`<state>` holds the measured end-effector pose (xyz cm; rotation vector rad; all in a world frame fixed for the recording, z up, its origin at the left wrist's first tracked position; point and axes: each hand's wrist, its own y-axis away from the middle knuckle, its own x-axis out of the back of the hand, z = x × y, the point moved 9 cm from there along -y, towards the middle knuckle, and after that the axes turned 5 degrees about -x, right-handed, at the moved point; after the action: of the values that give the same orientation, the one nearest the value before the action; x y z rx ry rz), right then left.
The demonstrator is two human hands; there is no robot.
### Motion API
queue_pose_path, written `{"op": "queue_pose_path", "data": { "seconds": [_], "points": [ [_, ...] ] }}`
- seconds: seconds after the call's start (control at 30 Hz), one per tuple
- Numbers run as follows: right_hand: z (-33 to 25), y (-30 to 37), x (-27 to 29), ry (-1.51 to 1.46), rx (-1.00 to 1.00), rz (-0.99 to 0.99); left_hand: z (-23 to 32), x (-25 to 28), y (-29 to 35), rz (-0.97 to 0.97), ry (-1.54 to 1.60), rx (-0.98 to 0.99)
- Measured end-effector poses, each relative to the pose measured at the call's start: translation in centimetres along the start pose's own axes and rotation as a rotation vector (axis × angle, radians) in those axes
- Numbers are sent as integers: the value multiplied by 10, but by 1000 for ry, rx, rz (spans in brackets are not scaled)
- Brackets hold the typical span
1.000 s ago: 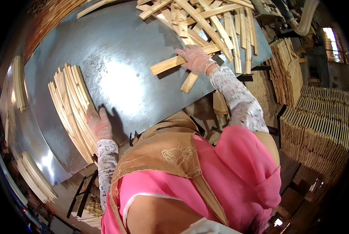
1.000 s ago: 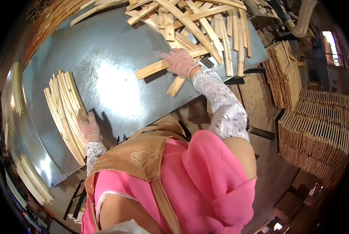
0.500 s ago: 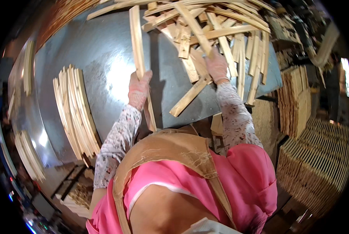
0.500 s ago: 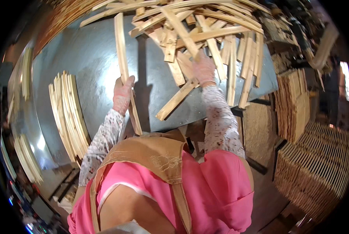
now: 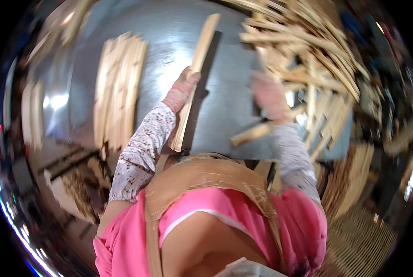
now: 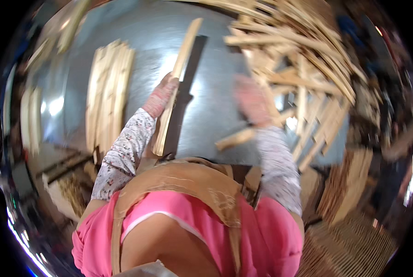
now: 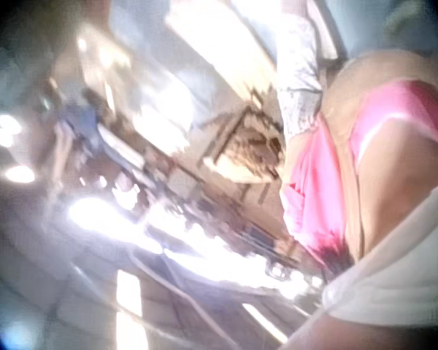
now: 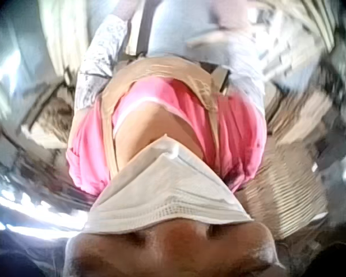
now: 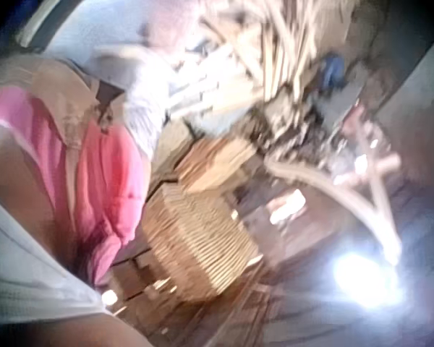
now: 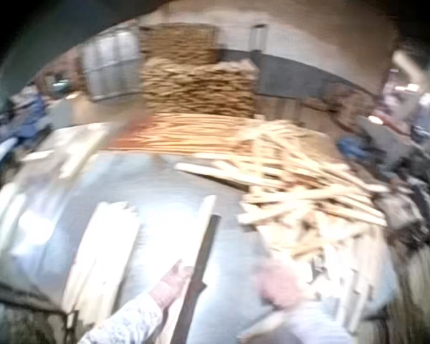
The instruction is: The person picks up thin wooden slats from a large pile on a metal table and arranges them into a neat, aligned stack. The person repeatedly grabs handfuls of slats, aligns them, and places them onto the growing stack, occasionally adjusting the position of the slats to ensure they are straight.
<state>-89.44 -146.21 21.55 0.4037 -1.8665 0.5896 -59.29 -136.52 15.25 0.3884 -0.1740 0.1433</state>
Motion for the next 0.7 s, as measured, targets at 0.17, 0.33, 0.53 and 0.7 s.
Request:
{"op": "queue_pose_path", "data": {
  "seconds": [0.17, 0.33, 0.53, 0.7],
  "points": [
    [203, 8, 43, 607, -450, -133, -3, 160, 72, 247, -407, 54],
    [200, -25, 28, 673, -501, -494, -29, 300, 117, 447, -777, 417],
    [80, -42, 44, 439, -126, -838, -68, 315, 114, 447, -973, 521],
    [-89, -82, 23, -155, -214, -1034, -85, 325, 129, 618, -852, 409]
  ]
}}
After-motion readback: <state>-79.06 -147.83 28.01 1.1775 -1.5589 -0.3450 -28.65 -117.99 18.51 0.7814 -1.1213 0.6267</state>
